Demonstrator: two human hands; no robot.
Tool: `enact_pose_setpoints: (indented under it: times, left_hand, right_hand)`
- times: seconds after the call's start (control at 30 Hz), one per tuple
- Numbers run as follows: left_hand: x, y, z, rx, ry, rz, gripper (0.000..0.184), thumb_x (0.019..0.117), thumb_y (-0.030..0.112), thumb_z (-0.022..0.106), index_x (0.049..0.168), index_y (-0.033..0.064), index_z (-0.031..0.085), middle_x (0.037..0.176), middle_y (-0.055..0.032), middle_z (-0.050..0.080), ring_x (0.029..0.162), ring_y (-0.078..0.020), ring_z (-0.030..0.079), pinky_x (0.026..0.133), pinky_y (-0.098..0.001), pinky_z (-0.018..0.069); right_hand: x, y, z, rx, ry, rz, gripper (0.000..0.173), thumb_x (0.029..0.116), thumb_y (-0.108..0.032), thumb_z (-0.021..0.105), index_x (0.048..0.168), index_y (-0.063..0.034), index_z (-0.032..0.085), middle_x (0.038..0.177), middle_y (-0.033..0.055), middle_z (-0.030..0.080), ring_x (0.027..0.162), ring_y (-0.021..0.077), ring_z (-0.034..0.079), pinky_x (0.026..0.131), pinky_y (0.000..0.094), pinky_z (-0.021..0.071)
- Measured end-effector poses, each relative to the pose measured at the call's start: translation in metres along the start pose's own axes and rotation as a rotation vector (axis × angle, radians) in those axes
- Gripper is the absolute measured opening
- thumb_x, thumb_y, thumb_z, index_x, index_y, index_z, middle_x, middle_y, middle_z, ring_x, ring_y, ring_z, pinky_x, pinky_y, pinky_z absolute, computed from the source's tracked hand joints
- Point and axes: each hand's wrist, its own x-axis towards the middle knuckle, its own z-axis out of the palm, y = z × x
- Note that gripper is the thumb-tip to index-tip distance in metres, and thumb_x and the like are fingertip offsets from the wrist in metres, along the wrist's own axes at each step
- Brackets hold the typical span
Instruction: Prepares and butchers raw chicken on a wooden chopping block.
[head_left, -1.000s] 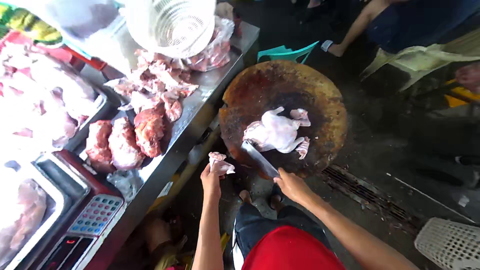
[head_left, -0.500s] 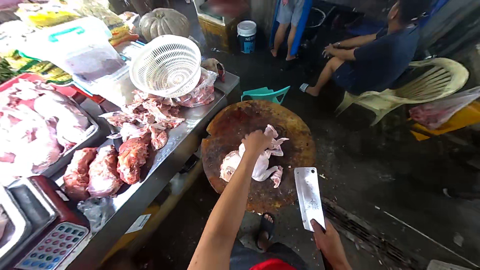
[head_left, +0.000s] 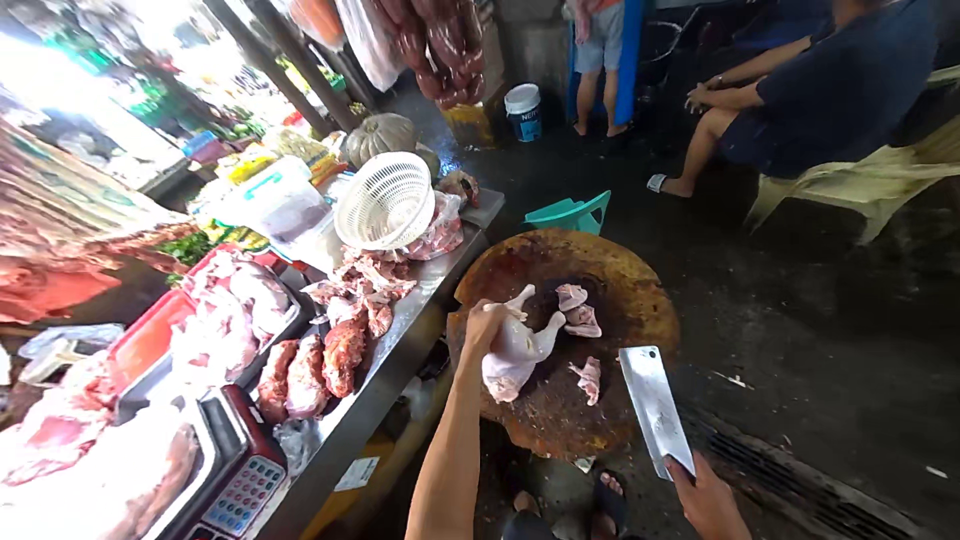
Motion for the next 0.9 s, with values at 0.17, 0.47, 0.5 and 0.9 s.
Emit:
enact_pose_setpoints:
  times: [0.17, 0.47, 0.5, 0.9]
  left_hand:
    - [-0.071, -0.061, -0.034, -0.448, 0.177, 0.224, 0.063, 0.0828, 0.017, 0.070, 0.137, -0.0042, 0.048, 0.121, -0.0180, 0.064, 0.104, -0.0224, 0.065, 0.087, -0.0412, 0.0579]
    - [-0.101, -0.137, -0.019, -0.096, 0.285, 0.339, 0.024, 0.0881, -0.002, 0.066, 0.111, -0.0033, 0.073, 0.127, -0.0219, 0.064, 0.118, -0.0238, 0.063, 0.098, -0.0351, 0.0559]
    - [-0.097, -0.138, -0.020, -0.070, 0.303, 0.372, 0.024, 0.0882, -0.003, 0.065, 0.110, -0.0037, 0.074, 0.125, -0.0225, 0.066, 0.118, -0.0246, 0.064, 0.098, -0.0359, 0.0559]
    - [-0.095, -0.075, -0.012, 0.294, -0.124, 0.463, 0.038, 0.0967, 0.019, 0.054, 0.129, 0.0084, 0.071, 0.111, -0.0115, 0.074, 0.099, -0.0215, 0.071, 0.092, -0.0442, 0.0566]
  right_hand:
    - [-0.004, -0.006, -0.002, 0.004, -0.027, -0.008, 0.055, 0.1038, -0.034, 0.058, 0.141, 0.0066, 0.052, 0.115, 0.0305, 0.069, 0.103, 0.0451, 0.070, 0.092, 0.0640, 0.0524]
    - [-0.013, -0.007, 0.008, -0.309, -0.013, -0.001, 0.049, 0.1053, -0.035, 0.054, 0.137, 0.0020, 0.059, 0.105, 0.0310, 0.071, 0.101, 0.0519, 0.069, 0.087, 0.0706, 0.0503]
    - [-0.011, -0.010, 0.007, -0.313, -0.031, 0.017, 0.047, 0.1051, -0.033, 0.055, 0.136, 0.0014, 0.060, 0.105, 0.0306, 0.071, 0.101, 0.0511, 0.069, 0.088, 0.0698, 0.0504]
    - [0.069, -0.142, 0.000, -0.384, -0.423, -0.167, 0.035, 0.1047, -0.023, 0.057, 0.136, -0.0064, 0.061, 0.113, 0.0226, 0.070, 0.099, 0.0375, 0.070, 0.090, 0.0591, 0.0542]
